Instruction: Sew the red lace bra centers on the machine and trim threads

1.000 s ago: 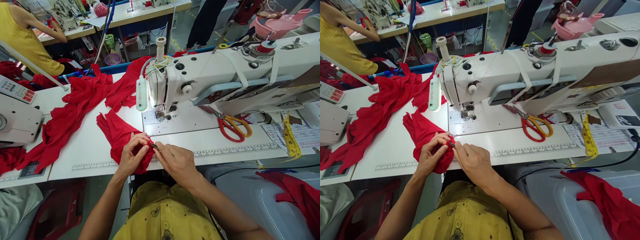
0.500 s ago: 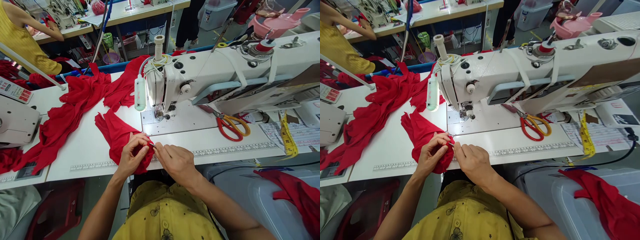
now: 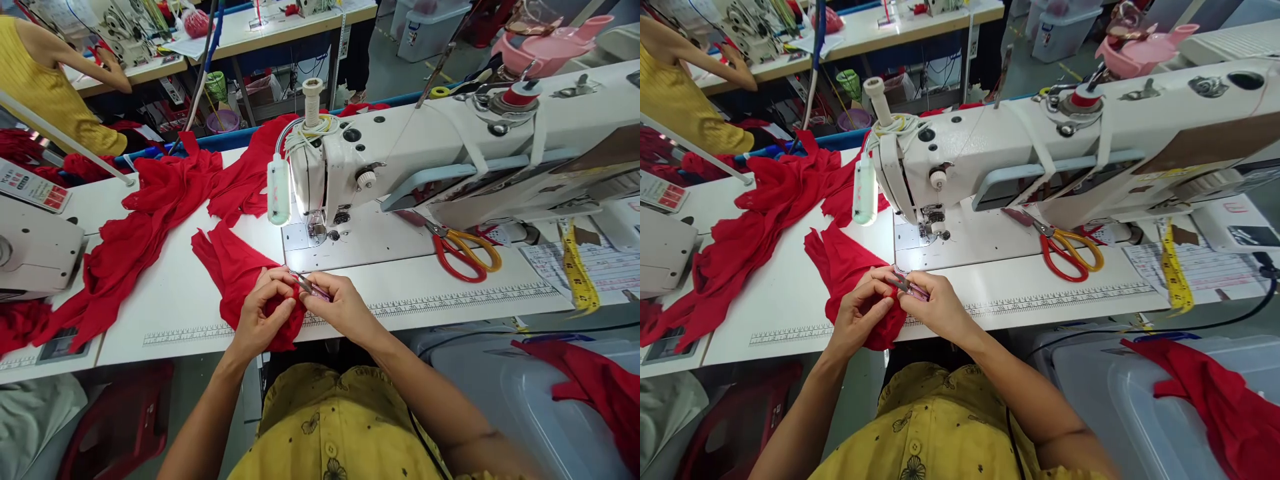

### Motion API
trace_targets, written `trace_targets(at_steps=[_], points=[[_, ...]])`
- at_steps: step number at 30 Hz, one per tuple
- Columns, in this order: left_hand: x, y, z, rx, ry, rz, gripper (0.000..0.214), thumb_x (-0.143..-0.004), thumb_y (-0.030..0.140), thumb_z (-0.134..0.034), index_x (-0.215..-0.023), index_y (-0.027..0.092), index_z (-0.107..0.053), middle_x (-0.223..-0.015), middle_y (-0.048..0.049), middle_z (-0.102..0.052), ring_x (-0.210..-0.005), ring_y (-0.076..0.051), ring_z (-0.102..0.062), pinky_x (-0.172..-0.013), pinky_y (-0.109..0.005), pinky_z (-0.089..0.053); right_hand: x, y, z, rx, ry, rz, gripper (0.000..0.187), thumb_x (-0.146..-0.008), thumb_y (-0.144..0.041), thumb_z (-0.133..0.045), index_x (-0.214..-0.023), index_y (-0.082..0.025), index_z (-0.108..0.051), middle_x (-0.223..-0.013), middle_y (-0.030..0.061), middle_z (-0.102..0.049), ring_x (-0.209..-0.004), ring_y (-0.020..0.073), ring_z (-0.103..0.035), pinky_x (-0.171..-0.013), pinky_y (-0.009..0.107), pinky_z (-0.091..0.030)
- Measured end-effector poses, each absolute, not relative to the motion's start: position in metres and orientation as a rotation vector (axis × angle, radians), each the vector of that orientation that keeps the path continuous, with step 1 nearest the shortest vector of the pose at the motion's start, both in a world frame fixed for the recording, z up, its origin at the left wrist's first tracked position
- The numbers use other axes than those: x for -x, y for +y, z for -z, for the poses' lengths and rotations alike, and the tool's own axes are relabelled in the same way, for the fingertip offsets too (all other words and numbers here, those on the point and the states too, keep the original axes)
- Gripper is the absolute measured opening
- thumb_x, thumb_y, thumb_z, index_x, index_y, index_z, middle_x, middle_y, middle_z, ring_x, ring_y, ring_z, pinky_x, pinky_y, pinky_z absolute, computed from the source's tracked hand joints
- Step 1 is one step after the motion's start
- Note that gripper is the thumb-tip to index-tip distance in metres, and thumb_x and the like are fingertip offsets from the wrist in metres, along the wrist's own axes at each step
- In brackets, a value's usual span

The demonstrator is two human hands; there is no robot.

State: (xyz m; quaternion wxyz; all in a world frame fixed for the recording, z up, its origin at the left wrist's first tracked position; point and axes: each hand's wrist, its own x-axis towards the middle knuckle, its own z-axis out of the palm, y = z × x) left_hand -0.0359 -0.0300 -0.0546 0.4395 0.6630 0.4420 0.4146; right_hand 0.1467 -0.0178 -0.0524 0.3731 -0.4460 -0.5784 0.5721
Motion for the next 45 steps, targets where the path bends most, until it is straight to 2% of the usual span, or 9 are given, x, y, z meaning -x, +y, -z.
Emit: trace_targets(at_steps=[6, 10, 12, 18, 21, 24, 26, 28, 45], points=[[0.033, -0.029, 0.057, -1.602, 1.137, -1.029, 0.015, -0.093, 0.027, -0.061, -0.080, 0.021, -0.063, -0.110, -0.0078, -0.058, -0.125, -0.027, -0.052, -0.114, -0.045, -0.038, -0.146, -0.018, 0.060, 1.068, -1.265, -1.594, 0.018, -0.082, -0.028, -0.060, -0.069, -0.020, -0.051, -0.064, -0.0058, -0.038, -0.061, 0.0105, -0.031, -0.055, 0.025, -0.025], [0.030, -0.029, 0.050, -1.728, 1.270, -0.983, 0.012, -0.092, 0.028, -0.063, -0.083, 0.022, -0.064, -0.112, -0.0059, -0.063, -0.119, -0.025, -0.056, -0.124, -0.054, -0.017, -0.148, -0.016, 0.060, 1.083, -1.281, -1.592, 0.019, -0.082, -0.028, -0.061, -0.068, -0.019, -0.052, -0.064, -0.0059, -0.037, -0.061, 0.0101, -0.029, -0.055, 0.025, -0.024], [0.029, -0.030, 0.046, -1.773, 1.324, -0.968, 0.011, -0.093, 0.028, -0.062, -0.083, 0.022, -0.063, -0.112, -0.0045, -0.064, -0.118, -0.024, -0.058, -0.125, -0.055, -0.011, -0.149, -0.014, 0.059, 1.090, -1.287, -1.598, 0.019, -0.083, -0.029, -0.062, -0.069, -0.019, -0.053, -0.064, -0.0058, -0.037, -0.061, 0.0100, -0.030, -0.055, 0.025, -0.024], [0.033, -0.029, 0.044, -1.762, 1.243, -0.873, 0.014, -0.097, 0.029, -0.055, -0.085, 0.024, -0.059, -0.116, -0.0020, -0.069, -0.139, -0.024, -0.047, -0.127, -0.054, 0.000, -0.153, -0.013, 0.058, 1.105, -1.356, -1.599, 0.026, -0.090, -0.039, -0.060, -0.074, -0.019, -0.055, -0.065, -0.0055, -0.041, -0.059, 0.0094, -0.034, -0.055, 0.024, -0.029], [0.034, -0.029, 0.046, -1.722, 1.257, -0.882, 0.014, -0.098, 0.031, -0.054, -0.086, 0.025, -0.058, -0.113, -0.0012, -0.071, -0.136, -0.024, -0.051, -0.127, -0.055, 0.003, -0.159, -0.023, 0.057, 1.254, -1.534, -1.240, 0.016, -0.090, -0.035, -0.062, -0.090, -0.019, -0.062, -0.063, -0.0062, -0.047, -0.055, 0.0092, -0.040, -0.053, 0.023, -0.032], [0.033, -0.030, 0.048, -1.703, 1.264, -0.905, 0.015, -0.098, 0.032, -0.054, -0.086, 0.025, -0.058, -0.113, -0.0013, -0.071, -0.136, -0.024, -0.051, -0.127, -0.056, 0.003, -0.167, -0.038, 0.054, 1.279, -1.850, -0.530, 0.018, -0.093, -0.026, -0.062, -0.109, -0.017, -0.064, -0.066, -0.0043, -0.059, -0.054, 0.0095, -0.048, -0.056, 0.025, -0.036], [0.032, -0.030, 0.048, -1.697, 1.264, -0.913, 0.015, -0.098, 0.032, -0.054, -0.086, 0.025, -0.058, -0.115, -0.0015, -0.071, -0.136, -0.024, -0.051, -0.127, -0.056, 0.003, -0.171, -0.046, 0.052, 1.210, -2.043, -0.142, 0.020, -0.096, -0.023, -0.060, -0.114, -0.014, -0.065, -0.068, -0.0018, -0.064, -0.056, 0.0103, -0.052, -0.058, 0.027, -0.036], [0.031, -0.029, 0.049, -1.693, 1.267, -0.916, 0.014, -0.098, 0.032, -0.054, -0.087, 0.025, -0.059, -0.115, -0.0018, -0.071, -0.136, -0.024, -0.051, -0.127, -0.056, 0.003, -0.171, -0.050, 0.050, 1.186, -2.147, 0.042, 0.021, -0.098, -0.023, -0.060, -0.114, -0.012, -0.066, -0.065, -0.0018, -0.063, -0.055, 0.0109, -0.053, -0.056, 0.029, -0.035], [0.029, -0.030, 0.050, -1.701, 1.257, -0.931, 0.014, -0.098, 0.031, -0.055, -0.086, 0.025, -0.059, -0.116, -0.0019, -0.071, -0.135, -0.024, -0.052, -0.127, -0.056, 0.003, -0.167, -0.048, 0.053, 1.201, -2.176, 0.090, 0.019, -0.099, -0.022, -0.059, -0.112, -0.012, -0.069, -0.065, -0.0021, -0.063, -0.057, 0.0112, -0.056, -0.056, 0.030, -0.032]])
